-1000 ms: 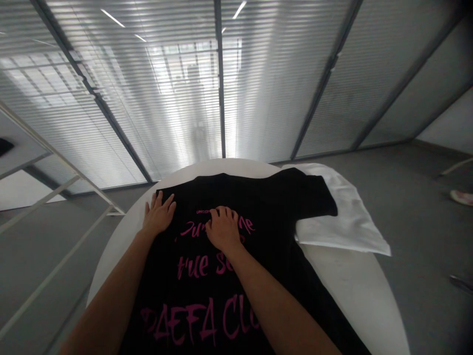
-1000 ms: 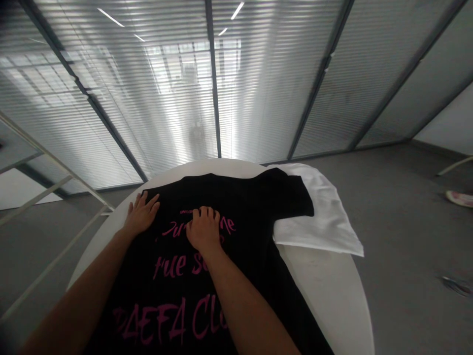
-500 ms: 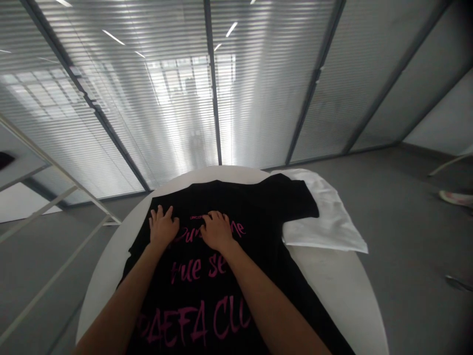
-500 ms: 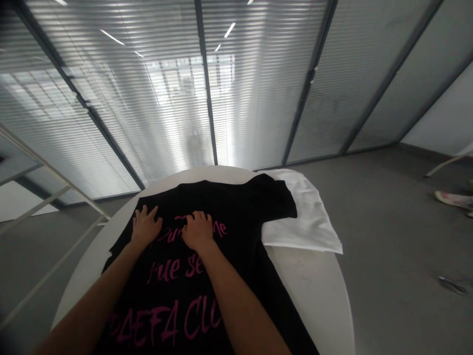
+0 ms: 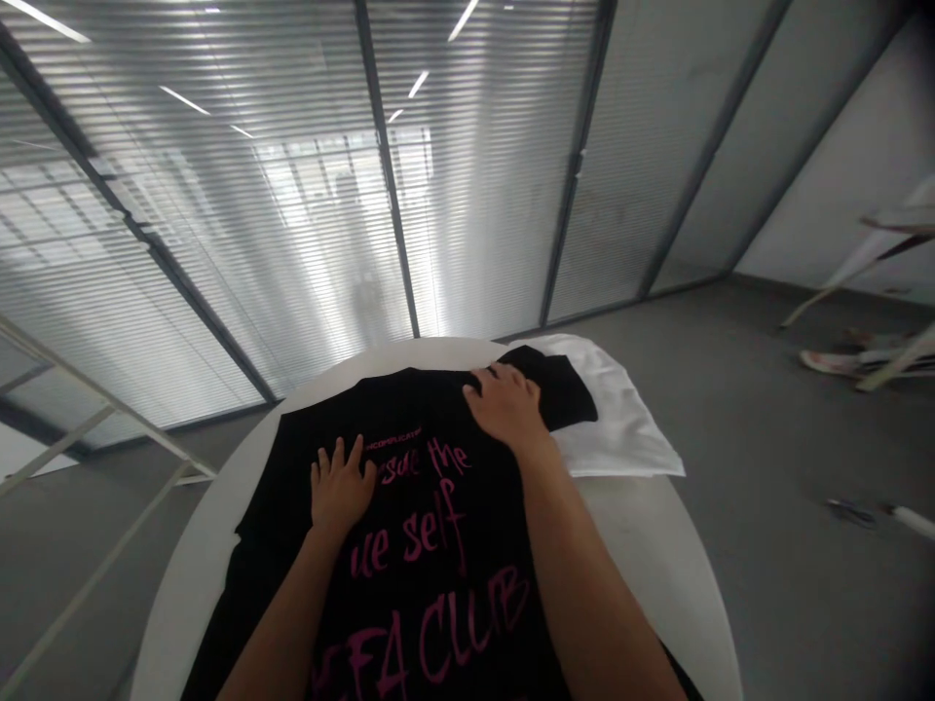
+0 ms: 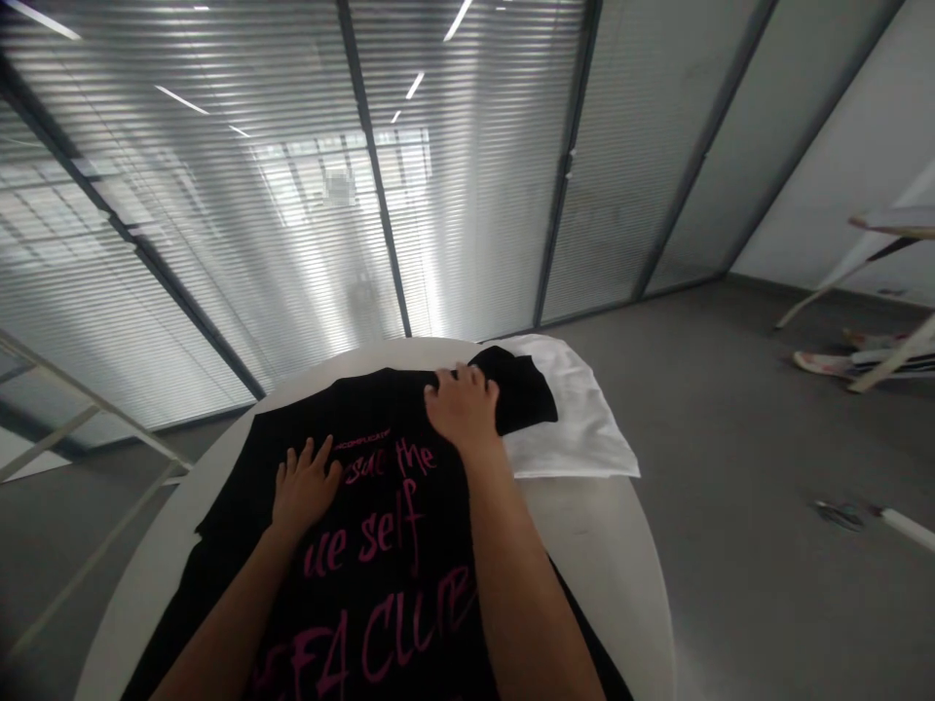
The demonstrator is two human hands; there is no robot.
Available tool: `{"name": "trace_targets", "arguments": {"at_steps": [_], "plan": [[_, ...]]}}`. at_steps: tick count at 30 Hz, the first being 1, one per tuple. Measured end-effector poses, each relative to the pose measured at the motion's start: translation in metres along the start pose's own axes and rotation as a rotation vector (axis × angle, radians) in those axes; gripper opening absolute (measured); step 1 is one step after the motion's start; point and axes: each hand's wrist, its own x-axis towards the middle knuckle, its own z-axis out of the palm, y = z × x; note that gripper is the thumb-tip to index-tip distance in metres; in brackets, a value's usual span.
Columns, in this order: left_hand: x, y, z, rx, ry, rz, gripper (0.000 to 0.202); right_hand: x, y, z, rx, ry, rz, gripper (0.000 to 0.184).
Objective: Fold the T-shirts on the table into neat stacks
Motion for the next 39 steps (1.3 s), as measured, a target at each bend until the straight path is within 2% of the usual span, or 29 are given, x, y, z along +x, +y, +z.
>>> {"name": "trace_targets", "arguments": {"at_steps": [2, 4, 7, 9, 15, 20, 27, 29, 33, 37, 39], "plan": [[0.000, 0.001, 0.000, 0.006, 0.003, -0.007, 0.059, 0.003, 0.029, -0.021, -0.021, 0.041, 0.224, 0.047], [0.000, 0.002, 0.000, 0.002, 0.005, -0.005, 0.059, 0.005, 0.055, -0.031, 0.057, 0.044, 0.434, 0.053], [0.001, 0.003, -0.001, -0.012, 0.001, -0.015, 0.059, 0.009, 0.083, -0.029, 0.145, 0.068, 0.634, 0.063], [0.001, 0.003, -0.001, -0.019, -0.007, -0.022, 0.060, 0.012, 0.095, -0.023, 0.143, 0.079, 0.688, 0.065], [0.001, 0.004, -0.001, -0.018, 0.009, -0.027, 0.059, 0.020, 0.113, -0.009, 0.146, -0.039, 0.599, 0.060], [0.001, 0.003, -0.001, -0.028, 0.018, -0.018, 0.059, 0.022, 0.118, -0.004, 0.173, -0.013, 0.525, 0.063], [0.000, 0.003, 0.000, -0.034, 0.036, -0.014, 0.058, 0.022, 0.124, -0.017, 0.290, 0.095, 0.166, 0.049], [0.000, 0.004, -0.001, -0.031, 0.046, -0.016, 0.058, 0.024, 0.125, -0.023, 0.286, 0.057, 0.085, 0.043], [0.000, 0.004, -0.002, -0.045, 0.052, -0.017, 0.058, 0.033, 0.128, -0.031, 0.278, -0.177, 0.105, 0.035], [0.000, 0.004, -0.002, -0.049, 0.069, -0.017, 0.058, 0.043, 0.131, -0.029, 0.356, -0.127, 0.099, 0.039], [0.000, 0.004, -0.001, -0.046, 0.067, -0.020, 0.058, 0.045, 0.133, -0.025, 0.465, -0.161, 0.118, 0.044]]}}
